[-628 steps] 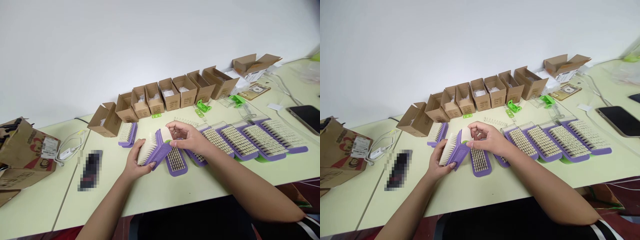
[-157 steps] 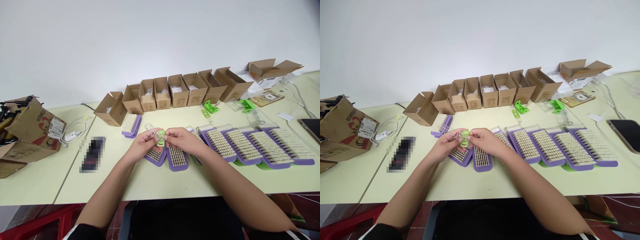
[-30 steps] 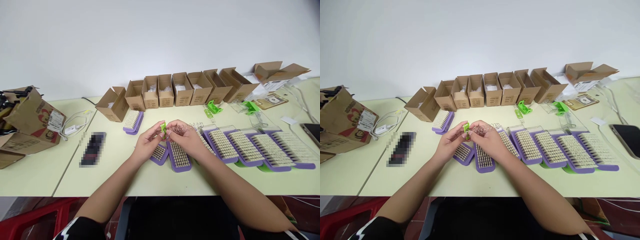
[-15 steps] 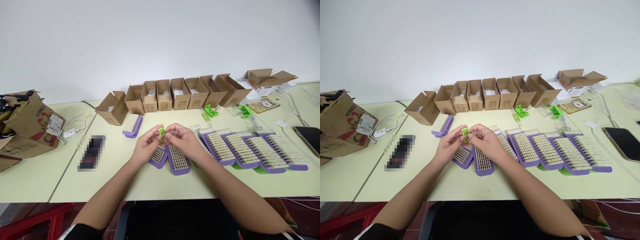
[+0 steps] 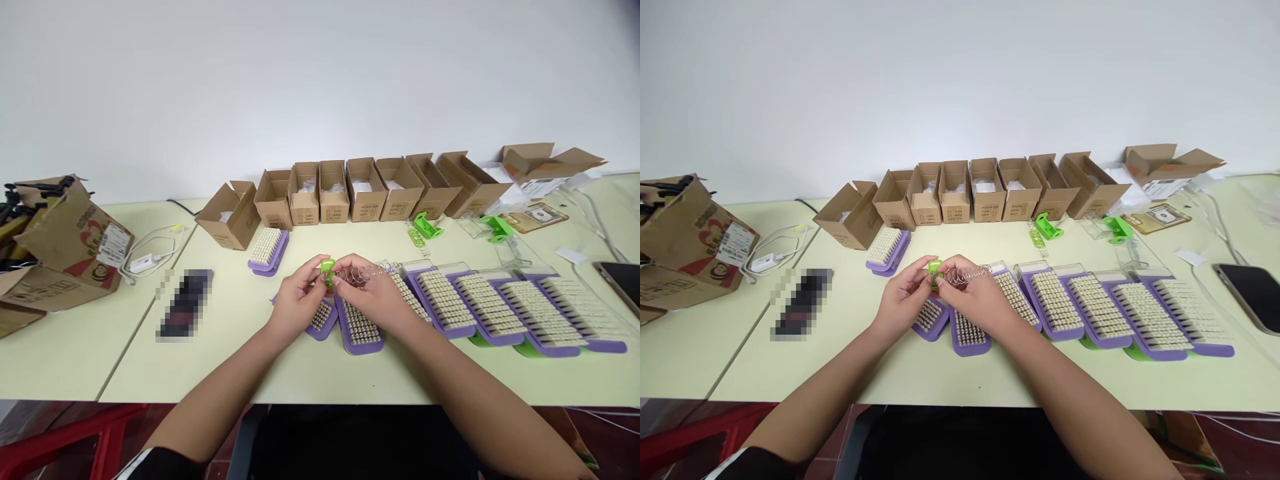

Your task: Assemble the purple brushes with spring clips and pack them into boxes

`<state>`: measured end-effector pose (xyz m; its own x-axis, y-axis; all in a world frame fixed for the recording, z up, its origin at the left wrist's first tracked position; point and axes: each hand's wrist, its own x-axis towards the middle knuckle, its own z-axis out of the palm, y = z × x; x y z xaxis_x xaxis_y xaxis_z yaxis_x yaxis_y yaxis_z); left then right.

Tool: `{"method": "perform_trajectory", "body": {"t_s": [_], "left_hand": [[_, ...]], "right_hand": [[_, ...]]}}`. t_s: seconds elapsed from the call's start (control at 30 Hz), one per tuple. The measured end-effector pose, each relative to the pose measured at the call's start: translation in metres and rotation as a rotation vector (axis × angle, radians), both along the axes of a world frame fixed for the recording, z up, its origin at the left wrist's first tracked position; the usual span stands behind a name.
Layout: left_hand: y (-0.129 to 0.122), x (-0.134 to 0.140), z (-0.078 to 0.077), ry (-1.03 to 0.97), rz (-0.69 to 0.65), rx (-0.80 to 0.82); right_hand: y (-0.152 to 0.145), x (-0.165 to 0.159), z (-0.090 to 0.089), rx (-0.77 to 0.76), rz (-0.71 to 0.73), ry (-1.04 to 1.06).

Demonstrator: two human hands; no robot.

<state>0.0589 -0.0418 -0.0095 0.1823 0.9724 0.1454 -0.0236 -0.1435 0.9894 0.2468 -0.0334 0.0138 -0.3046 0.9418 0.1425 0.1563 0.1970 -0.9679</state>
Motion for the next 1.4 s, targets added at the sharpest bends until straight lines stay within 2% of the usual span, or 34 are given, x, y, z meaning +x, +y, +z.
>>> {"method": "perform_trajectory", "body": {"t_s": [0.13,0.3,0.5,0.73,0.97,1.27,1.4], "left_hand": [[0.001,-0.002,0.0,0.037,0.014,0.029],[0.006,-0.007,0.003,-0.044,0.027,-0.016],[0.01,-0.01,0.003,-0.148,-0.086,-0.078],[0.009,-0.011,0.002,-0.075,-0.064,0.06],[0.007,-0.012,0.004,0.1,-0.015,0.259],[0.008,-0.014,0.002,-0.05,-0.094,0.098],[0.009,-0.013,0.001,-0.078,-0.114,0.098]], "right_hand": [[-0.001,0.003,0.003,0.028,0.024,-0.045],[0.001,0.018,0.008,0.012,0.215,-0.077],[0.007,0.015,0.004,-0.071,0.039,0.049],[0.008,0.009,0.004,-0.101,0.034,0.122],[0.009,0.012,0.001,-0.119,0.083,0.132],[0.011,0.014,-0.003,-0.134,0.107,0.205],[0.011,0.016,-0.003,-0.128,0.117,0.182]]}}
